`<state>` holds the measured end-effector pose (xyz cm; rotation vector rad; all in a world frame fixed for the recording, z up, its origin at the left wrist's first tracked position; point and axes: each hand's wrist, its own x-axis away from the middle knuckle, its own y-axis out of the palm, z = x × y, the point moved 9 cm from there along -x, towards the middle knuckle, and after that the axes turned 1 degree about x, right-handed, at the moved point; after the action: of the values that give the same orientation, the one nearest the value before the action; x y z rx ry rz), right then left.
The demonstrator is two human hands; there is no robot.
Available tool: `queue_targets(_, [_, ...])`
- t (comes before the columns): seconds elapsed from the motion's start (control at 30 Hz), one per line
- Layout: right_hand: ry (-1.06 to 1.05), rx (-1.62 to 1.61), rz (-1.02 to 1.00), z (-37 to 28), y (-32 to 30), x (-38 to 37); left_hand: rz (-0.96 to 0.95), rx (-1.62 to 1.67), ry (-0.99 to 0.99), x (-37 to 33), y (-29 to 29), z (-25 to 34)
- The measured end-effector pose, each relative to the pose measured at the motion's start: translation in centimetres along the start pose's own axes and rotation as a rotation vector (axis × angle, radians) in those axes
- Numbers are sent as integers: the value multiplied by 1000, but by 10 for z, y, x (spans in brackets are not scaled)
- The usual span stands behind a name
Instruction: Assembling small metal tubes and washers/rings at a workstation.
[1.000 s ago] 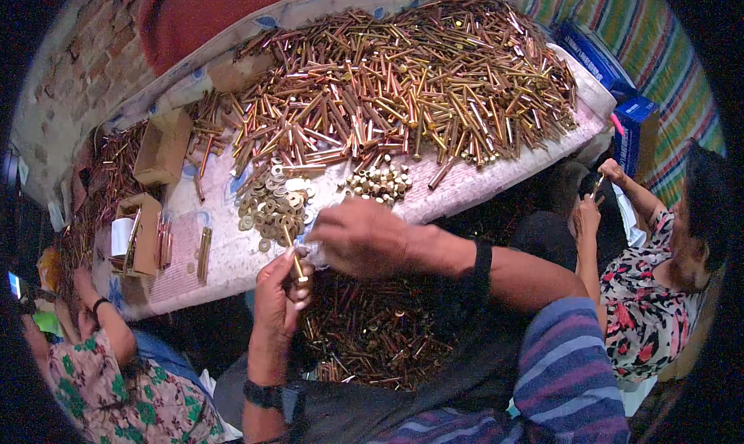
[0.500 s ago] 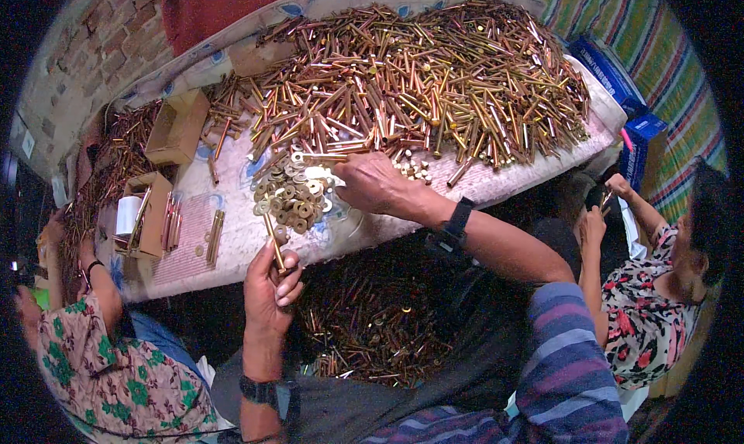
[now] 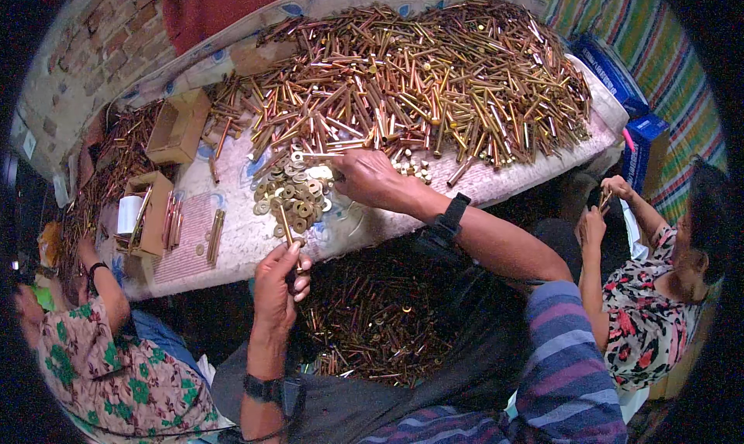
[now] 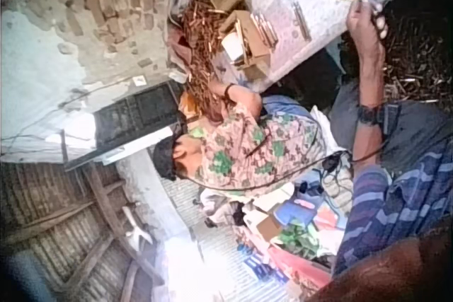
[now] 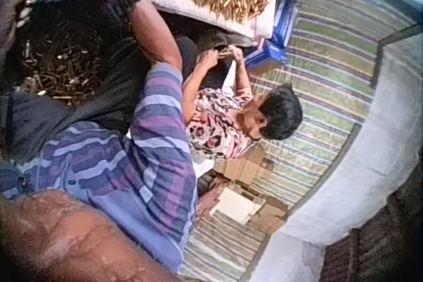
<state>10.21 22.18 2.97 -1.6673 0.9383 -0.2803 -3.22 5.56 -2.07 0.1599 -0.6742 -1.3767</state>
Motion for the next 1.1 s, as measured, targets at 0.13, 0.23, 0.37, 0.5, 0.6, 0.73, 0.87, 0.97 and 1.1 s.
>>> queue_targets(0.13, [58,-125,73,-1,-14,11,0,-95,-5,-2,-3,-5])
queue_targets(0.23, [168,-347,22,12,-25,15,-27,-145,-35,-5,4,-11])
queue_targets(0.37, [144,-243,-3,17,-21,20,-27,-199,-39,-9,2,-20])
queue_targets(0.5, [43,-66,40,0,-16,20,16,-256,-51,-12,-2,-22])
queue_targets(0.6, [-51,39,-80,-7,1,16,20,-272,-60,-12,-2,-23])
queue_targets(0.73, [-83,58,-62,-11,6,12,10,-276,-58,-12,-5,-24])
queue_targets(0.87, [-2,39,-128,-12,3,13,20,-295,-44,-10,-7,-21])
queue_targets(0.97, [27,-6,-119,-14,-7,16,37,-349,-18,-9,-7,-18])
queue_targets(1.1, [73,-286,-72,-16,-27,16,43,-469,29,-10,-10,-15])
